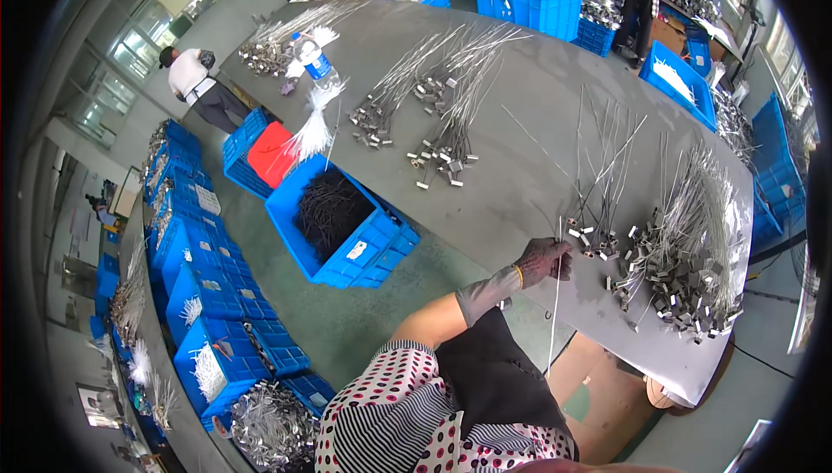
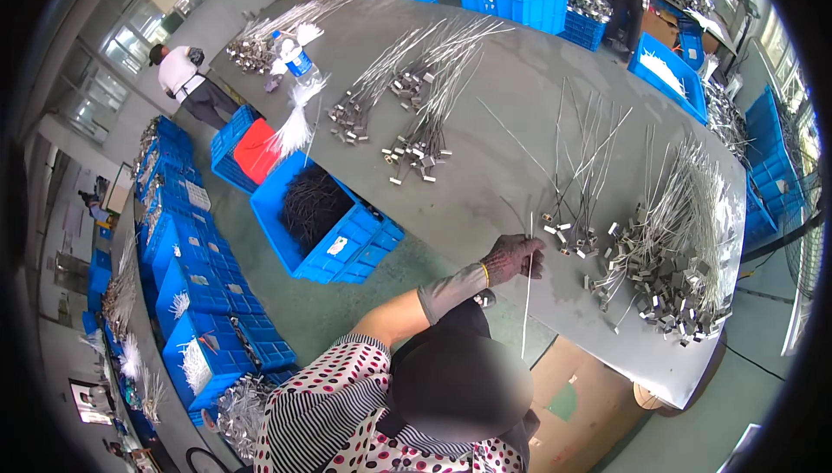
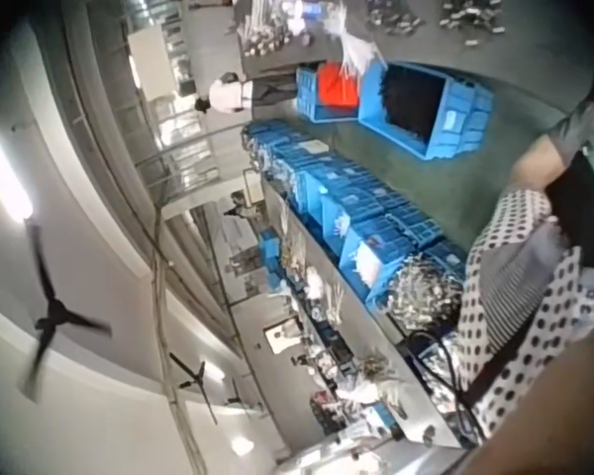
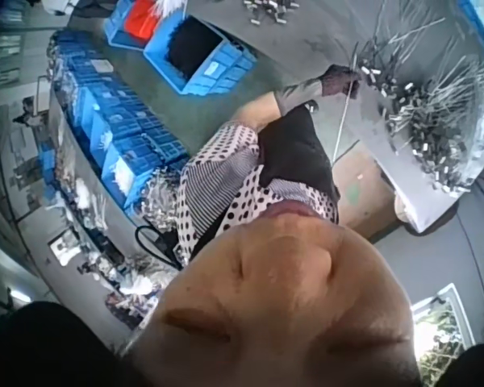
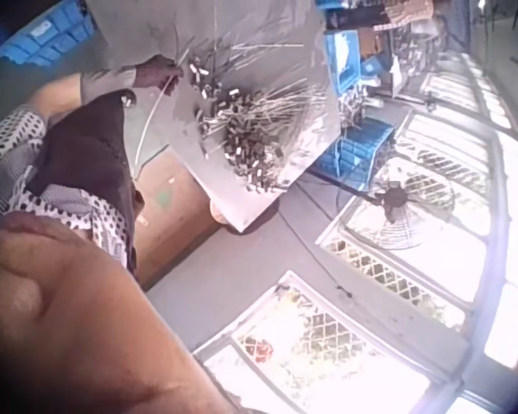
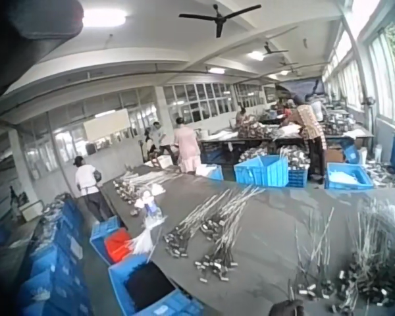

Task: Sorting and organizing large bundles of electrical wires into storage bins.

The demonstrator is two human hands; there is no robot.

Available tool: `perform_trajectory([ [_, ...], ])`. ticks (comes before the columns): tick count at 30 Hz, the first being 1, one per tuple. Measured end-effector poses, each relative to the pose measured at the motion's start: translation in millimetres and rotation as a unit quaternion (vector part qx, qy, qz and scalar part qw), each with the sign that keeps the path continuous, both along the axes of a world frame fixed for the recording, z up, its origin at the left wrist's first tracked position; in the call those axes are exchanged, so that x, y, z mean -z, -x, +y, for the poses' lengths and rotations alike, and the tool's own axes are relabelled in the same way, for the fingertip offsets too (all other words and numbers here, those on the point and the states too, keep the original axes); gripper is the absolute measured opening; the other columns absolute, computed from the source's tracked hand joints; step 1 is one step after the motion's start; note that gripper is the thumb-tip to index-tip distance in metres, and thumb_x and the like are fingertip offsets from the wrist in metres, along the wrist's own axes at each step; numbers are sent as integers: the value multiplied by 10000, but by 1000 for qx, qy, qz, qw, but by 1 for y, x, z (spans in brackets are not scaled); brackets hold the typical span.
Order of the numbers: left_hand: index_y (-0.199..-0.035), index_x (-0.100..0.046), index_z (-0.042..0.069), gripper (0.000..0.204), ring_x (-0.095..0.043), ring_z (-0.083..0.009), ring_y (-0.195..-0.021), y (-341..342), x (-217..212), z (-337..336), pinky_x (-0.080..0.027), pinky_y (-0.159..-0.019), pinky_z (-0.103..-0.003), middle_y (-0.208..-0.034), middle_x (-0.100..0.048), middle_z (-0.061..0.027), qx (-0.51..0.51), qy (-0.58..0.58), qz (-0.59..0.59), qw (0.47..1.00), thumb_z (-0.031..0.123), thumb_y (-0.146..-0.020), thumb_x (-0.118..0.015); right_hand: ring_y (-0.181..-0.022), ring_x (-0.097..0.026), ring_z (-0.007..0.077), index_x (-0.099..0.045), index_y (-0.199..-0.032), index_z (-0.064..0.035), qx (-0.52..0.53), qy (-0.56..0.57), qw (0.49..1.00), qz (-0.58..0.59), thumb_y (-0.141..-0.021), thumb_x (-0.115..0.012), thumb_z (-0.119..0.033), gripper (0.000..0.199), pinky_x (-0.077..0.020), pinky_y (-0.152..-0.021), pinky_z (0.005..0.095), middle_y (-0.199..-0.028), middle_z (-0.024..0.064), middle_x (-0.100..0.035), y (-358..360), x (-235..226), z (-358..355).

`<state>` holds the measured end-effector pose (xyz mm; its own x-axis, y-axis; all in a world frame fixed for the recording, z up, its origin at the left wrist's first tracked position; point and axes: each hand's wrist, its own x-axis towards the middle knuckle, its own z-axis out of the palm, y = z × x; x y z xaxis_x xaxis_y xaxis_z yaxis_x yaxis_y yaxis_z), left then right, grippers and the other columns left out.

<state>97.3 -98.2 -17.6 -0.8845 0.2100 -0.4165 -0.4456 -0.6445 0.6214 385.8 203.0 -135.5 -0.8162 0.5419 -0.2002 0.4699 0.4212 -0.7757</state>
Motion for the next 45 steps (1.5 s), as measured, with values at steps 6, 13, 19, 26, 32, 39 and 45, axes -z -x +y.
perform_trajectory([
  [6, -1035, -625, 28, 286, -682, -237, -722, 4, -5, -28, -595, -679, -420, -857, -655, -87, -31, 14, 24, 999, 279, -913, -688, -573, -413, 242, -590, -668, 27, 19, -7, 1000, 5, -915, -651, -429, 522, -392, -583, 444, -584, 174, -544, -24, -34, -15],
  [13, -1070, -607, 23, 316, -681, -246, -740, 5, -5, -52, -602, -691, -449, -874, -643, -90, -97, -24, 32, 994, 282, -911, -690, -564, -476, 261, -612, -684, 21, -93, -31, 993, -58, -914, -625, -414, 492, -402, -562, 447, -598, 174, -576, -12, -35, -8],
  [19, -1046, -630, 19, 245, -687, -254, -737, -5, -6, -38, -603, -724, -479, -863, -655, -98, -74, -32, 6, 997, 224, -919, -674, -557, -530, 277, -631, -698, 16, -186, -51, 974, -119, -913, -604, -402, 470, -411, -544, 451, -609, 173, -603, 8, -34, -1],
  [26, -1089, -618, 15, 333, -699, -223, -752, -27, -18, -4, -612, -606, -385, -897, -673, -90, 108, 119, 30, 987, 300, -924, -668, -515, -561, 262, -644, -711, -3, -283, -57, 956, -44, -922, -584, -361, 420, -410, -498, 427, -584, 148, -605, 43, -22, -6],
  [32, -1064, -612, 12, 304, -692, -222, -711, -53, -13, 51, -582, -511, -354, -852, -662, -92, 136, -19, 47, 989, 279, -929, -666, -404, -454, 96, -642, -830, -16, -95, 278, 956, -5, -918, -630, -295, 293, -345, -380, 262, -513, 9, -471, 157, -126, -95],
  [39, -907, -637, 20, 238, -625, -156, -520, -15, -39, 51, -569, -503, -319, -683, -618, -47, -4, 21, 78, 997, 255, -930, -670, -394, -426, 98, -637, -895, -17, -85, 337, 936, 59, -928, -623, -266, 252, -346, -363, 261, -528, 6, -471, 177, -165, -128],
  [45, -931, -610, 21, 277, -604, -114, -568, -12, -52, 58, -532, -448, -271, -713, -598, -38, 14, 107, 89, 990, 295, -948, -643, -389, -351, 65, -552, -926, -68, -60, 646, 757, -79, -950, -614, -398, 336, -302, -366, 241, -515, -60, -359, 176, -162, -113],
])
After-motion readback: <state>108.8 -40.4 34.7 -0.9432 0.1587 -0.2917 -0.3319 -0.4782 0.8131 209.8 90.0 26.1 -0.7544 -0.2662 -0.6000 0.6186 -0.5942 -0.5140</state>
